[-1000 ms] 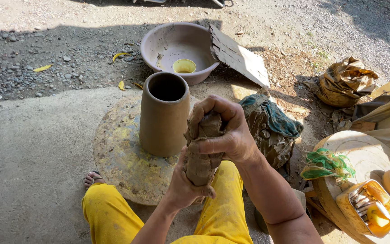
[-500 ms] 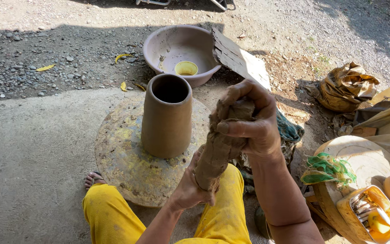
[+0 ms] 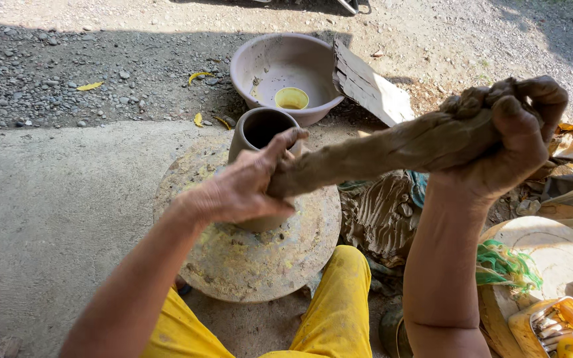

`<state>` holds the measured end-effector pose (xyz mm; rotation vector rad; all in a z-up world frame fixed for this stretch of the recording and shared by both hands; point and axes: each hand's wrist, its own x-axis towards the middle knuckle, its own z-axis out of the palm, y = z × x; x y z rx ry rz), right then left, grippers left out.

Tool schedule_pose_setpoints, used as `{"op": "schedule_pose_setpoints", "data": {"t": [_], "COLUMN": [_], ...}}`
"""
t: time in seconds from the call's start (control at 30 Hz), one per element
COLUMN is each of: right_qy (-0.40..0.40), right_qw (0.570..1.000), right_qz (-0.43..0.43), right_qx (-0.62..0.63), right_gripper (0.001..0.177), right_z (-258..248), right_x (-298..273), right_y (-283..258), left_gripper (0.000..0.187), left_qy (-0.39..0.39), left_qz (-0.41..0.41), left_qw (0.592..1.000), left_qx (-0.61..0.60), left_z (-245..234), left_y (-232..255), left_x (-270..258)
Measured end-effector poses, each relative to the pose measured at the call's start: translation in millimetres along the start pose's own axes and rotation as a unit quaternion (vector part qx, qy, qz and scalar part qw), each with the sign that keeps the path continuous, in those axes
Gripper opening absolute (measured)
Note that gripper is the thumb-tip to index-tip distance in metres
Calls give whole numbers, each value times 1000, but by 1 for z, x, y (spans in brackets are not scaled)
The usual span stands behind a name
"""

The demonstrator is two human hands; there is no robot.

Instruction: The person kneads a lump of clay by hand and then attaches it to the top rim of a cylindrical ceramic vessel sitting on a pottery wheel.

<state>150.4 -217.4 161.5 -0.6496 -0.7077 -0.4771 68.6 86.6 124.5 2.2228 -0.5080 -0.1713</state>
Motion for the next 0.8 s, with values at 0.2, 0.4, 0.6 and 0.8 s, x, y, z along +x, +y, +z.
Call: {"op": "schedule_pose_setpoints", "data": {"t": [0.2,0.4,0.6,0.8], "right_qy": [79,134,132,152], "right_qw": [996,990,989,986], "right_qz": [6,25,47,56], "right_qx": [28,32,45,47], "right_gripper": [21,23,20,18], "right_z": [-32,-55,-61,-65], "right_x": [8,-3,-7,-11], "right_y": [62,87,94,101], "left_gripper": [109,104,95,50], "left_qy": [30,-13,217,383], "left_qz": [28,-30,180,218], "left_qw": [973,961,919,861], "left_qx": [229,276,277,255], "left_z": [-30,-26,-11,17], "left_y": [-27,-55,-89,-110], "left_x": [33,48,40,14]}}
